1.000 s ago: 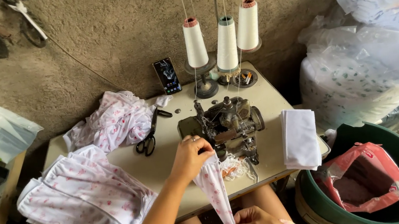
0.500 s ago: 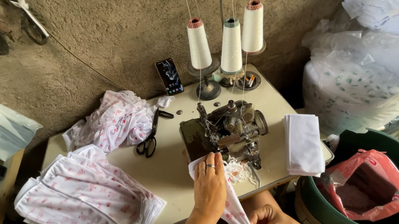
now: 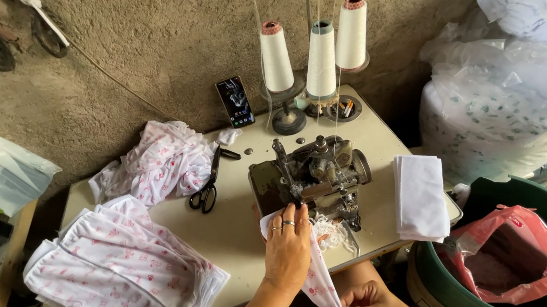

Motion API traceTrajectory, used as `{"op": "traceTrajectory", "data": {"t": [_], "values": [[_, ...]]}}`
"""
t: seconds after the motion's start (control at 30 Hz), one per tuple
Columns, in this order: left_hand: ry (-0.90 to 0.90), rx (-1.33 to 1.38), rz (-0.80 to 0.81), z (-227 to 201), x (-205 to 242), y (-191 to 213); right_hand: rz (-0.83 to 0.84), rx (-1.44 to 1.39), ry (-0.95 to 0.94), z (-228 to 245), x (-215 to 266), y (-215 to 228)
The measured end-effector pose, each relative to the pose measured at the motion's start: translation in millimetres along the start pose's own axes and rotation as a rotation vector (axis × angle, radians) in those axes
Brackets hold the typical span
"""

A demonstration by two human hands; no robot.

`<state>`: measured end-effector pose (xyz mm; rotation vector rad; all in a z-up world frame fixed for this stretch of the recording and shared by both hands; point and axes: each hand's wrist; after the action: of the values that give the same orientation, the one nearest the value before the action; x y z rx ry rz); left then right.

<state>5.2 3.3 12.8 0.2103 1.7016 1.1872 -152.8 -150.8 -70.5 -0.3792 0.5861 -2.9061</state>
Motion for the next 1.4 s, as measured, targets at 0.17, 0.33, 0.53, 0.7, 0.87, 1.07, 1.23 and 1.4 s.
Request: {"op": "traceTrajectory", "data": {"t": [0.17, 0.33, 0.53, 0.7, 0.87, 1.07, 1.23, 1.4], "values": [[-0.008, 0.136, -0.109, 2.7, -5.9, 5.4, -0.094, 0.037, -0.005, -31.2, -16.8, 16.5], [0.148, 0.454, -0.131, 2.7, -9.5, 18.4, -0.255, 0.061, -0.026, -24.5, -23.2, 9.6], [0.169, 0.492, 0.039, 19.3, -10.8, 16.3, -0.289, 0.048, 0.126, 12.1, -29.2, -14.0], [0.129, 0.588, 0.031, 30.0, -12.4, 18.7, -0.274, 0.008, 0.071, 21.8, -37.9, -12.7], [-0.088, 0.523, -0.174, 19.6, -7.3, 19.2, -0.277, -0.063, 0.011, 22.9, -51.8, -4.7], [-0.013, 0.642, -0.077, 41.1, -9.7, 5.1, -0.248, -0.158, 0.041, 35.1, -65.9, -5.6], [-0.107, 0.498, -0.205, 29.5, -8.4, 12.9, -0.235, -0.112, 0.149, 52.7, -75.8, -5.4], [0.092, 0.615, -0.065, 35.4, -11.9, 12.4, -0.258, -0.147, 0.153, 64.1, -80.3, -7.1]]}}
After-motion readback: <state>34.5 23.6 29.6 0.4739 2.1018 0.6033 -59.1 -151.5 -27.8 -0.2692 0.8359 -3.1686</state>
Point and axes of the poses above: each hand's wrist, its own x-axis away from the middle knuckle, its own y-axis out of the back of the hand, z = x × y, and after that the axes turned 3 degrees about x, right-handed
